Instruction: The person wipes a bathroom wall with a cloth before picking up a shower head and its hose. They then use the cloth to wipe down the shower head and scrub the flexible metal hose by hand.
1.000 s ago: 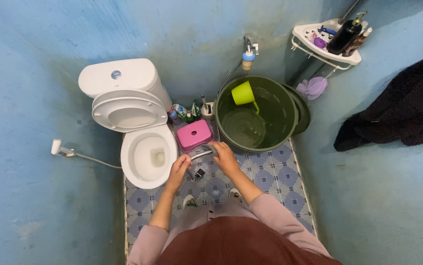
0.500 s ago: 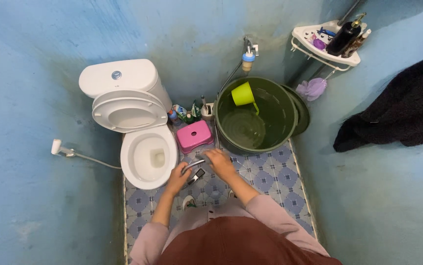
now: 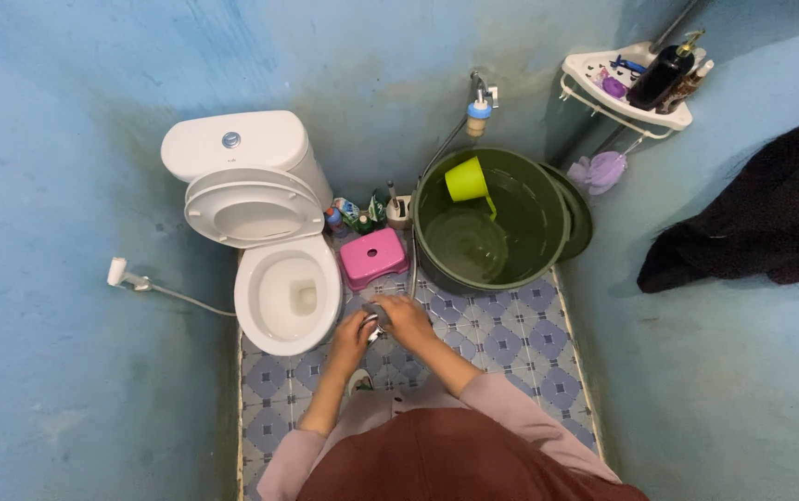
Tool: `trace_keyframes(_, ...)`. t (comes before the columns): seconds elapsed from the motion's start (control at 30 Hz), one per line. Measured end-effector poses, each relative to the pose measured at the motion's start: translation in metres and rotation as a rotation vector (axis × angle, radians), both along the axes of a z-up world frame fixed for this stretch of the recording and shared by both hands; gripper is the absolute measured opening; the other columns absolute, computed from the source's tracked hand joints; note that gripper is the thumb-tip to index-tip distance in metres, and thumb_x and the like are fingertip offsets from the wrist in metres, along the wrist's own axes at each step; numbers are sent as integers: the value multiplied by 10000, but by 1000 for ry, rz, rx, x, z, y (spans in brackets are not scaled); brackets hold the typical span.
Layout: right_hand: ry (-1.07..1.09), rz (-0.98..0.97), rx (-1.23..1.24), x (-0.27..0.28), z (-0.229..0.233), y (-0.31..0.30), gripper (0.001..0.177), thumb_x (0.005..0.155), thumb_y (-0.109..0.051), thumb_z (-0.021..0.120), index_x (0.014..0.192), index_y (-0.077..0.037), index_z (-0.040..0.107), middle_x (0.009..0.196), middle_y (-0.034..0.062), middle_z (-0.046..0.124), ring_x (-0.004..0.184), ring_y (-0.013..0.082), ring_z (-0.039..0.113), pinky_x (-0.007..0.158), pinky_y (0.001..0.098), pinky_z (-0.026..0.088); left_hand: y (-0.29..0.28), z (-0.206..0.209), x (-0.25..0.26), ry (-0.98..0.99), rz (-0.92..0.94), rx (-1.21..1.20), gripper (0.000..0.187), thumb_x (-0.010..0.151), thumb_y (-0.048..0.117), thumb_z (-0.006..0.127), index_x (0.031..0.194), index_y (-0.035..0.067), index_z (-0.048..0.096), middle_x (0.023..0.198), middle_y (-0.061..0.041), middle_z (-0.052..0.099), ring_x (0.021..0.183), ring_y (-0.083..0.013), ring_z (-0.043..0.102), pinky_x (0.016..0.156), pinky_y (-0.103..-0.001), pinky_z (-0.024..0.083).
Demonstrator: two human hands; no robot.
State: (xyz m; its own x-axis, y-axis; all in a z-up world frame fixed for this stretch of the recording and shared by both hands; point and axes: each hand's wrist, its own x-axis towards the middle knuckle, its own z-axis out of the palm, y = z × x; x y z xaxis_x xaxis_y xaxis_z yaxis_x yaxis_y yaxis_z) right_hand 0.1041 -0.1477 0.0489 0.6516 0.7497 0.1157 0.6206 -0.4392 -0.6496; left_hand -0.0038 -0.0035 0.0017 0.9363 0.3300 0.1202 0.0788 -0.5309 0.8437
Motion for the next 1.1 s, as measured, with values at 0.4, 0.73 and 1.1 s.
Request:
trace_keyframes(0.4,318,73,40,10,3,-17,653,767,-46,791,1362,-160,547,1300,114,639,1229,338,582,1055,436,454,5,-18,-10,-59,124,-124,226,965,167,676,1128,10,673,1001,-156,702,859,-283,675,750,-372,527)
trace_keyframes(0.73,160,151,9,10,-18,10,537,829,-136,754,1336,-148,578,1239,125,585,1188,339,587,1007,434,482,19,-8,-23,145,141,-252,216,950,194,695,1066,16,660,852,-134,679,745,-248,608,664,-367,489)
trace_keyframes(1.1,-138,414,-47,13,42,79,510,703,-72,776,1182,-192,648,1083,96,578,1155,330,553,980,457,422,40,22,-56,39,359,-184,166,977,142,646,1051,-2,613,808,-95,616,698,-155,542,634,-303,463)
